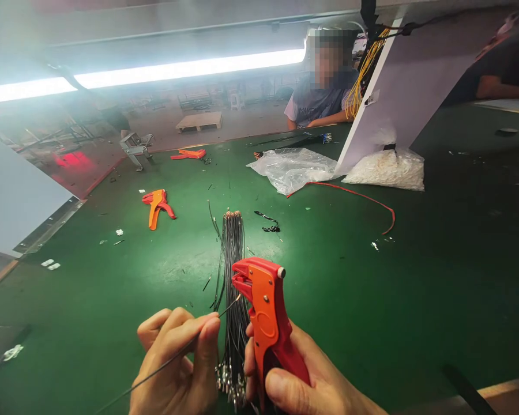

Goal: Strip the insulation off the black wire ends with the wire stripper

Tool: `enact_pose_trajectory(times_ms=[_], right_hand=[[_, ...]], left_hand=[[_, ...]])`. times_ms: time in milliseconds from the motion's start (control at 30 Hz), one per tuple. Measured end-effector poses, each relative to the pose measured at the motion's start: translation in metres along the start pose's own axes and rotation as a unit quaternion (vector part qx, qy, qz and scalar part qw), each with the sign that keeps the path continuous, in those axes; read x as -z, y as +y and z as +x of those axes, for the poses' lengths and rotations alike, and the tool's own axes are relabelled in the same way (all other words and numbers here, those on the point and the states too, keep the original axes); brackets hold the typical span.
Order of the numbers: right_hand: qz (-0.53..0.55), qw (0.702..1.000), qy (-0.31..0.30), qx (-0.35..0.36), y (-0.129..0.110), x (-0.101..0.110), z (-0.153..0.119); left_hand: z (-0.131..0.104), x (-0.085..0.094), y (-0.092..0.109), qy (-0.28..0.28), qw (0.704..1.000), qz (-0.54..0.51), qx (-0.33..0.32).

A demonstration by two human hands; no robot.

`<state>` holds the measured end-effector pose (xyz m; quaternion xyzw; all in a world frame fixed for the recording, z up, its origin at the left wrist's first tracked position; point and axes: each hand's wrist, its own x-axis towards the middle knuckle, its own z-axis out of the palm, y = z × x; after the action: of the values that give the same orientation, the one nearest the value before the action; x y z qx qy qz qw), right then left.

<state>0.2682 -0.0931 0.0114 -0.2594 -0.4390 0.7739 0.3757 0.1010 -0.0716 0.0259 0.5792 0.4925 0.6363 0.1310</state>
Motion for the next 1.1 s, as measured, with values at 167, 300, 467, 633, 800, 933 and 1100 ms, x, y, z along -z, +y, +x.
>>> enact_pose_trajectory(times_ms=[167, 300, 467, 633, 800, 933, 1100], right_hand=[[0.021, 0.999, 0.022, 0.014, 0.005, 0.002, -0.002], [-0.023, 1.000, 0.006, 0.002, 0.000, 0.001, -0.002], [-0.026, 0.999, 0.004, -0.019, -0.007, -0.003, 0.001], [-0.018, 1.000, -0.007, -0.012, -0.005, -0.003, 0.003], [0.010, 1.000, -0.019, -0.010, -0.003, -0.002, 0.003], [0.009, 1.000, -0.013, -0.002, -0.001, -0.001, 0.002], [0.012, 1.000, 0.013, -0.024, -0.001, -0.003, 0.001]], left_hand=[[-0.008, -0.012, 0.003, 0.038, 0.999, -0.004, 0.025], [-0.011, -0.016, 0.008, 0.039, 0.997, -0.019, 0.066], [-0.008, -0.008, 0.009, -0.045, 0.999, -0.002, 0.029], [-0.007, -0.003, 0.010, -0.078, 0.997, 0.007, -0.003], [-0.009, -0.003, 0.012, -0.082, 0.996, 0.001, 0.019], [-0.013, -0.006, 0.010, -0.083, 0.996, 0.013, 0.001], [-0.014, -0.009, 0.008, -0.060, 0.995, 0.054, -0.058]])
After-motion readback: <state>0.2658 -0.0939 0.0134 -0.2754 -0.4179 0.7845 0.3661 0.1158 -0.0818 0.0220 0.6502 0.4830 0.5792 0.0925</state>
